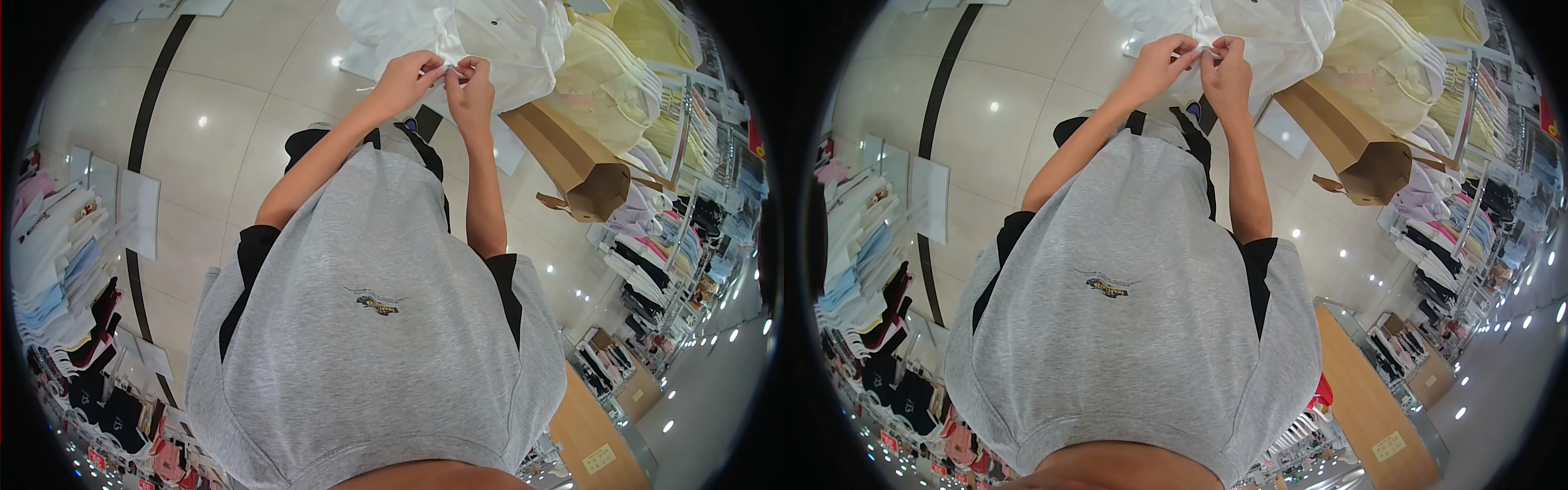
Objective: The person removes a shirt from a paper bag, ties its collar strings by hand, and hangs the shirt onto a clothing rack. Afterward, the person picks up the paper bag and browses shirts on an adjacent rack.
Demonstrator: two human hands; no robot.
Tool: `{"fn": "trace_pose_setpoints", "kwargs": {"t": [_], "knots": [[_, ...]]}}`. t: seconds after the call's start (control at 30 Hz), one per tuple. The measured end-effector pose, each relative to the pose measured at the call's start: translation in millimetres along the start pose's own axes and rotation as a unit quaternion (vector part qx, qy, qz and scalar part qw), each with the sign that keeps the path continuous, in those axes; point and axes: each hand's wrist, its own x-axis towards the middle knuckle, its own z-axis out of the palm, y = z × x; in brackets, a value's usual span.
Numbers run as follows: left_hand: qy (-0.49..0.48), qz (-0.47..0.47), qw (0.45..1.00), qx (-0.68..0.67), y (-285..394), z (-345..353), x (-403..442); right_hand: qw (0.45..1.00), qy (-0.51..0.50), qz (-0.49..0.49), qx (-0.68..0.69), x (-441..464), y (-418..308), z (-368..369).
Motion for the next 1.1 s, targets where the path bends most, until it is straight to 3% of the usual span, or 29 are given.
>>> {"fn": "trace_pose_setpoints", "kwargs": {"t": [0.07, 0.17, 0.27, 0.77, 1.1], "knots": [[-0.004, -0.073, 0.996, -0.047, 5.0, 0.7, -1.0, 1.000, 0.005, -0.010, 0.010, 0.7, -2.3, -0.3], [0.014, -0.109, 0.989, -0.100, -7.0, -1.3, 3.2, 0.999, -0.003, -0.034, 0.012, 0.9, -10.8, -2.5], [0.020, -0.115, 0.979, -0.170, -14.3, -1.8, 4.8, 0.999, 0.002, -0.043, 0.002, -1.2, -2.1, 2.5], [-0.011, -0.157, 0.956, -0.247, -12.6, -3.9, 5.9, 0.994, -0.005, -0.106, -0.034, 2.0, -9.9, -3.4], [-0.020, -0.175, 0.932, -0.316, -8.4, -3.3, 5.0, 0.999, -0.030, -0.040, 0.007, 2.1, -9.5, -6.5]]}}
